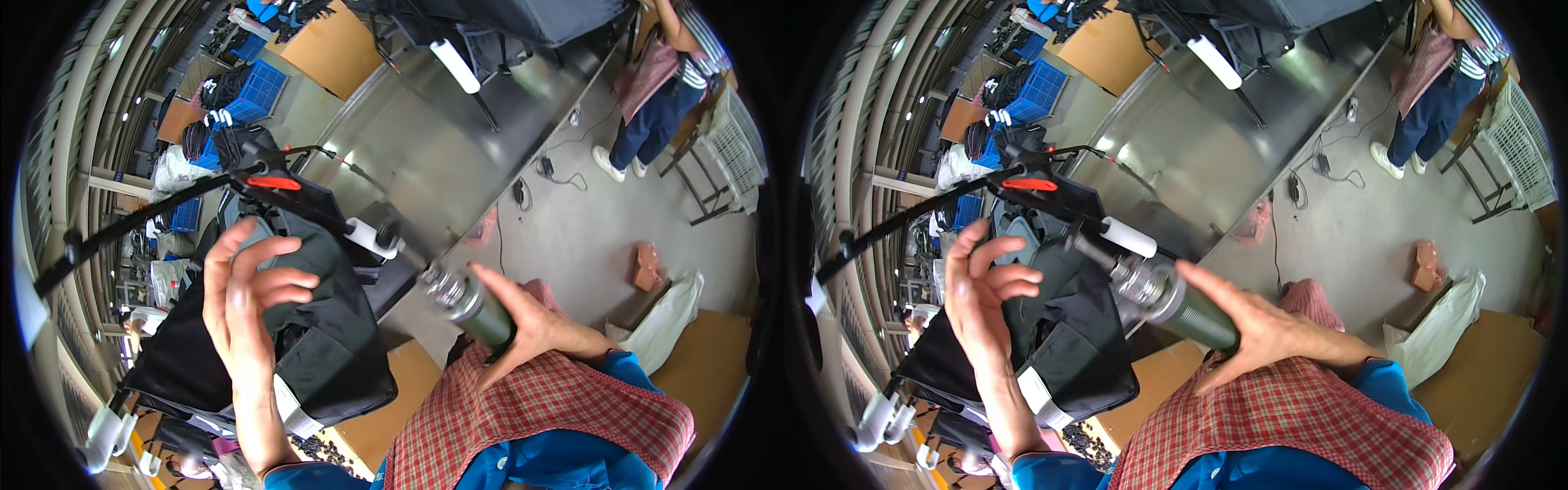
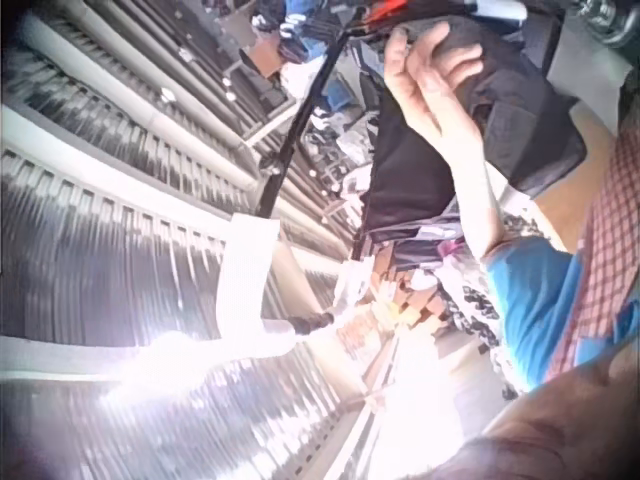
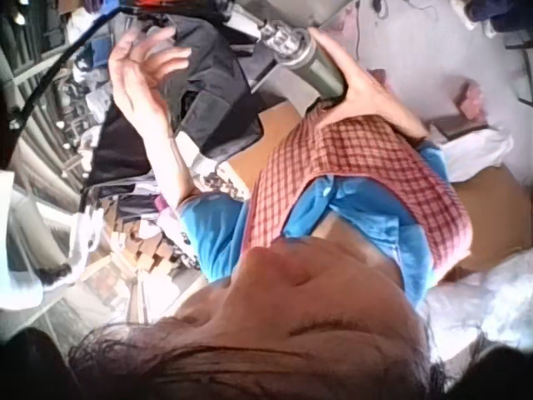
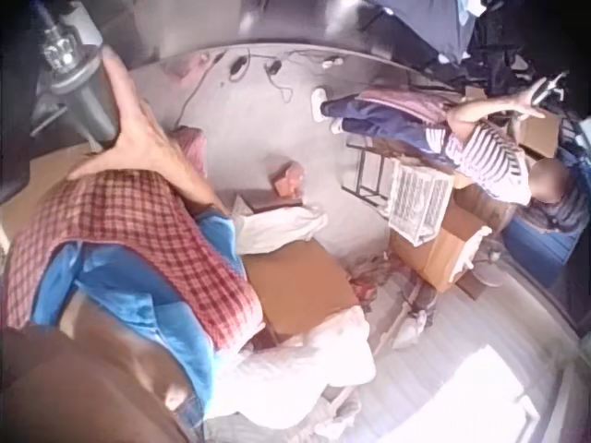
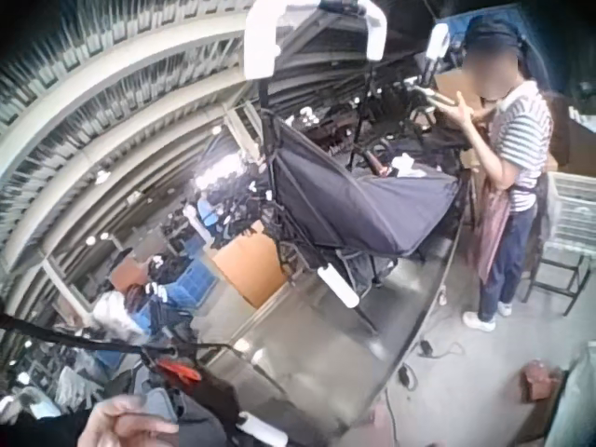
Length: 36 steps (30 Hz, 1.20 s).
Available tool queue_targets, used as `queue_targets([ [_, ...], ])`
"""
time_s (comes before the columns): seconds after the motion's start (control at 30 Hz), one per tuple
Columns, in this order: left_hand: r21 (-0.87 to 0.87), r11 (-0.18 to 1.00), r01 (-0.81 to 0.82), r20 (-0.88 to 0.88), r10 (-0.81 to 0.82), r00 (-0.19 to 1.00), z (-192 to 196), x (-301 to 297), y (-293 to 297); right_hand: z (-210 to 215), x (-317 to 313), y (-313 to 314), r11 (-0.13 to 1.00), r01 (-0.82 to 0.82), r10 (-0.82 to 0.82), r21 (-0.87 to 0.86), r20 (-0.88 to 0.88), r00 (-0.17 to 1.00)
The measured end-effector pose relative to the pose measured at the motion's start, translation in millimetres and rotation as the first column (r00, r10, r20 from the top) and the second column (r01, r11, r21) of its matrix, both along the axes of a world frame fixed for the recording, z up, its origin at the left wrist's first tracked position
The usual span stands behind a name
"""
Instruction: The person uses a handheld pneumatic tool to attach black plastic fasteners to the seams of a black fabric bag. They repeatedly pick fasteners from a nearby container and secure them along the bag's edges while other workers assemble similar items in the background.
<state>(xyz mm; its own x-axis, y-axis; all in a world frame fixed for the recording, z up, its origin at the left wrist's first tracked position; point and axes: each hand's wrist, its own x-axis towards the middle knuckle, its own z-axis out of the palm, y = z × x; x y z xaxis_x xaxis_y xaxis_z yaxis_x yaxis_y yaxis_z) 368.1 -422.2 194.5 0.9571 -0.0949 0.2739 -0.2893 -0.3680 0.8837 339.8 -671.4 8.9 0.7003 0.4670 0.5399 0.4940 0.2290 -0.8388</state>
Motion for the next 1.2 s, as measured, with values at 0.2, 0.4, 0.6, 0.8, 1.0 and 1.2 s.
queue_targets([
  [0.2,0.687,-0.245,0.684,-0.721,-0.349,0.599,-97.2,-40.6,5.3,-14.4,16.0,-27.1,0.991,-0.038,0.068,0.130,-0.238,0.969],
  [0.4,0.787,-0.454,0.417,-0.577,-0.301,0.760,-13.9,-9.3,24.2,-27.3,22.9,-16.1,0.960,-0.055,0.154,0.274,-0.356,0.922],
  [0.6,0.856,-0.428,0.290,-0.367,-0.107,0.924,48.6,-0.2,36.7,-31.9,16.8,9.3,0.933,-0.144,0.259,0.330,-0.337,0.905],
  [0.8,0.409,-0.893,0.187,-0.383,0.017,0.924,65.0,-25.9,33.1,-37.2,-2.7,35.6,0.861,-0.107,0.375,0.497,-0.477,0.795],
  [1.0,0.646,-0.749,0.149,-0.300,-0.070,0.951,37.1,-56.6,104.2,-43.9,-8.7,81.5,0.663,-0.065,0.471,0.746,-0.348,0.811],
  [1.2,0.823,-0.357,0.442,-0.294,0.398,0.869,-40.8,-99.8,263.0,-43.4,-28.3,107.3,0.625,-0.081,0.494,0.777,-0.312,0.812],
])
